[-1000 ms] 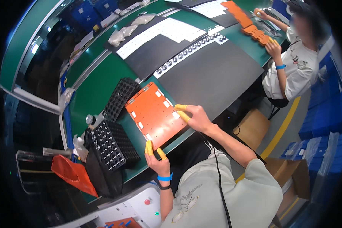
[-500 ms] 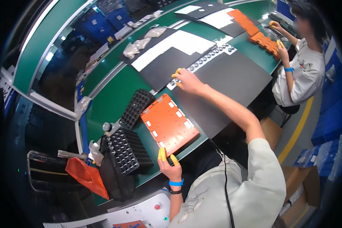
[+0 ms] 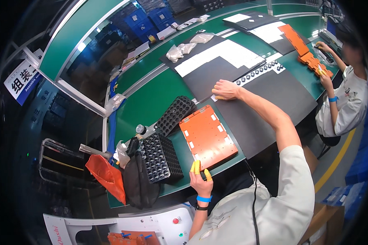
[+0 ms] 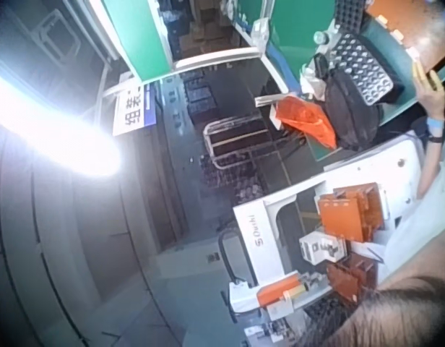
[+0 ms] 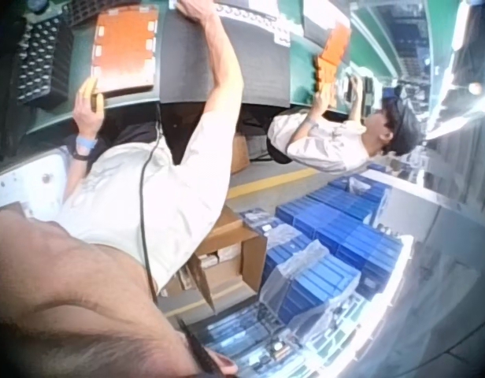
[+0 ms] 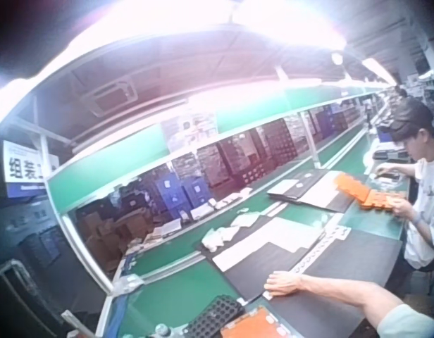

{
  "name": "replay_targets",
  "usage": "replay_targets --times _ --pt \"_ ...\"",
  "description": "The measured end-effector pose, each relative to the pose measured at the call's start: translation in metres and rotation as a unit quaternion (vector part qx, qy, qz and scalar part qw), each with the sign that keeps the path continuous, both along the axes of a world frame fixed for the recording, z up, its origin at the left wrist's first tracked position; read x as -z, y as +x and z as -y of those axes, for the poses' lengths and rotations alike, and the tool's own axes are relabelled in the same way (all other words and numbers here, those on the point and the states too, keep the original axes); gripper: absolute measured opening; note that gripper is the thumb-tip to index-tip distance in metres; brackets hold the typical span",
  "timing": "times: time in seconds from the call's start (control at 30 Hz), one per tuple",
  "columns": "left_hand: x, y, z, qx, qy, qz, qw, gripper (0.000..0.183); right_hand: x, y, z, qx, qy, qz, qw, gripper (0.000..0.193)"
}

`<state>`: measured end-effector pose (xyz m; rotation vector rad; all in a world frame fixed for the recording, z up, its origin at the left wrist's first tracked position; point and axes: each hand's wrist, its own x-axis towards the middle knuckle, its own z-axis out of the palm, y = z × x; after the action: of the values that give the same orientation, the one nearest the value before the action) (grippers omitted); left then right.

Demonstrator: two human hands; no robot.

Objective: The person assembles small white components onto an orange panel, then places the panel into a press machine. They repeat this process with multiple panels, handling them one at a time and using the machine to secure the components.

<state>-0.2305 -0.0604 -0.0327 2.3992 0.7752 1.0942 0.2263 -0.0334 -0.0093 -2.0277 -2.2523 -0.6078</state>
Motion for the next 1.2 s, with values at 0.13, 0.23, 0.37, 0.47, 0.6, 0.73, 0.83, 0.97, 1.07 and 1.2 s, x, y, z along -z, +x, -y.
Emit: replay_targets --times 0.13,0.23,0.37,0.47,0.6,0.73,0.83,0.97,1.07,1.2 --pt "0.004 -0.001 -0.002 -0.003 0.006 -0.004 1.000 0.044 0.003 -0.003 -0.005 -0.024 -0.008 0.009 1.000 0.030" --pt "0.004 0.001 -0.002 -0.001 0.010 -0.002 1.000 0.044 0.005 -0.008 -0.003 -0.022 -0.013 -0.008 1.000 0.032" --pt "0.001 0.002 -0.001 -0.004 0.005 -0.002 1.000 0.043 -0.019 -0.041 0.009 -0.001 0.086 -0.121 0.989 0.032" --pt "0.001 0.001 0.000 -0.008 0.001 -0.002 1.000 0.043 -0.039 -0.088 0.024 0.103 0.259 -0.473 0.836 0.026" --pt "0.004 0.003 -0.001 -0.007 0.013 -0.005 1.000 0.044 -0.062 -0.135 0.053 0.062 0.302 -0.829 0.466 0.023" --pt "0.009 0.001 -0.003 -0.007 0.031 -0.006 0.999 0.044 -0.064 -0.161 0.077 0.025 0.265 -0.925 0.269 0.018" --pt "0.004 0.003 0.000 -0.002 0.006 -0.006 1.000 0.041 -0.080 -0.178 0.087 -0.025 0.233 -0.944 0.232 0.012" --pt "0.002 0.002 0.000 -0.002 0.003 -0.009 1.000 0.040 -0.086 -0.187 0.092 -0.099 0.189 -0.952 0.220 0.013" --pt "0.002 0.003 -0.001 0.002 0.008 -0.007 1.000 0.042 -0.062 -0.173 0.097 -0.183 0.150 -0.942 0.237 0.022" --pt "0.004 0.002 -0.002 0.000 0.026 -0.007 1.000 0.045 -0.079 -0.191 0.096 -0.121 0.178 -0.933 0.290 0.017"
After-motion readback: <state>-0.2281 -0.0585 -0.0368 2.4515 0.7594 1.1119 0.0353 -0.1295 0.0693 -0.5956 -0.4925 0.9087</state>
